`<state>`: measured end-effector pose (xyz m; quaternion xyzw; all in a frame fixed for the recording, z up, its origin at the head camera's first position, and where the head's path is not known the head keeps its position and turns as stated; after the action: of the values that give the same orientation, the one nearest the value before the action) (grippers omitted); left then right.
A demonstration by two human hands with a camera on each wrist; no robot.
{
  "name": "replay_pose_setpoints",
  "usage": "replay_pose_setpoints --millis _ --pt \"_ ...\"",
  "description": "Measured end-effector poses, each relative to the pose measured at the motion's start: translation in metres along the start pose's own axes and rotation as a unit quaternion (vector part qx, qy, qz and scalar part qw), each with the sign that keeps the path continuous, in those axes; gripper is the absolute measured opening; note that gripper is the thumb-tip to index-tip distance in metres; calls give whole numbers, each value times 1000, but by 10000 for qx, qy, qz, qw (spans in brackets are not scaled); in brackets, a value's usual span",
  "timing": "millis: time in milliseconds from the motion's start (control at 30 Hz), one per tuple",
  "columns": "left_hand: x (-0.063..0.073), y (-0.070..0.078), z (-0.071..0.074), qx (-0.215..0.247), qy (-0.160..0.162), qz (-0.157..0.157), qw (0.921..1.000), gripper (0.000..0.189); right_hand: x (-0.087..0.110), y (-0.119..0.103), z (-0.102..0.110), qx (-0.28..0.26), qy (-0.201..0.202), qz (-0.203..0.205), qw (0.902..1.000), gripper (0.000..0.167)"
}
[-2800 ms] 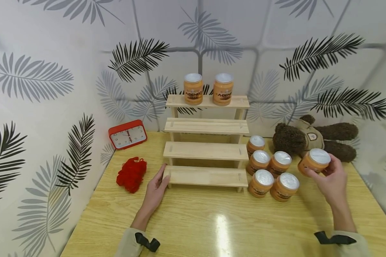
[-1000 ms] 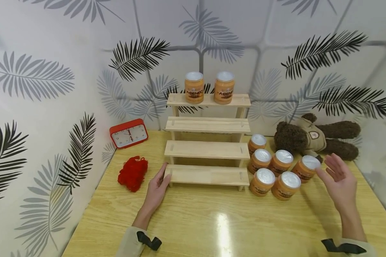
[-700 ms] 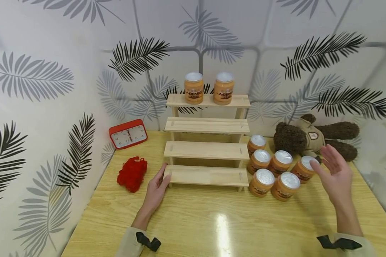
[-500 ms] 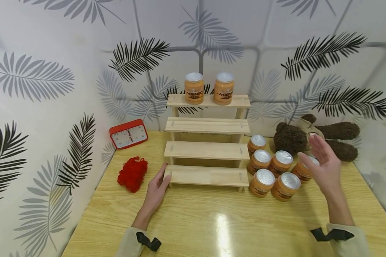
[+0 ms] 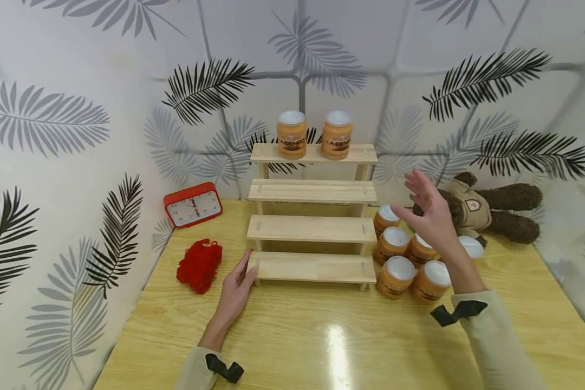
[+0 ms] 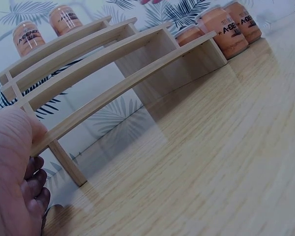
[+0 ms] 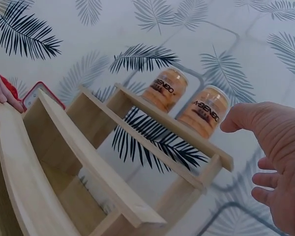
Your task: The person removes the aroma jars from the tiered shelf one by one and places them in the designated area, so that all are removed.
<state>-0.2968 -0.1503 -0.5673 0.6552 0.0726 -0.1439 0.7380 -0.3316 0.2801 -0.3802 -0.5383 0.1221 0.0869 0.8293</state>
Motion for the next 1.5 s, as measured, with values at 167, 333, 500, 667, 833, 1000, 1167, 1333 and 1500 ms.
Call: replay_pose_setpoints --millis 167,333,500,667,833,1000,1167,1333,1500 --pt "0 1 0 -12 -13 -10 10000 62 -34 -16 -25 -265 -231 117 9993 89" --pt "1 1 0 11 40 -7 10000 62 -65 -27 -42 -105 -164 278 9994 91" --pt "1 1 -1 62 7 -43 10000 61 -84 -42 -44 217 482 435 9977 90" --pt "0 1 -1 59 16 -48 10000 61 -99 -57 -53 -54 373 435 9983 90" --pt "0 1 0 61 16 -45 10000 62 -116 -61 -67 -248 64 250 9994 93" --pt "1 -1 0 62 15 19 10000 62 -132 -65 -84 -365 -280 146 9988 92" --pt "2 -2 0 82 17 35 10000 62 -145 -72 -94 -360 -271 207 9988 79" --pt "1 -1 0 145 21 -3 9999 62 -153 -66 -97 -112 -162 40 9998 78" --pt "1 1 1 179 18 -36 9998 61 -154 -62 -98 -214 -43 6 9998 75"
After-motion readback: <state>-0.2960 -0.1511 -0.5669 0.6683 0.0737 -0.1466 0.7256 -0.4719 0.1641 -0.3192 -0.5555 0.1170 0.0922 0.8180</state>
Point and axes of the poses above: each hand's wrist, its own x-axis away from the middle knuckle, its own z-axis out of the back of the hand, y = z × x, the point moved 8 cm from there along -x, towards the middle knuckle, and after that the axes turned 7 degrees about -z, right-handed, at the moved point
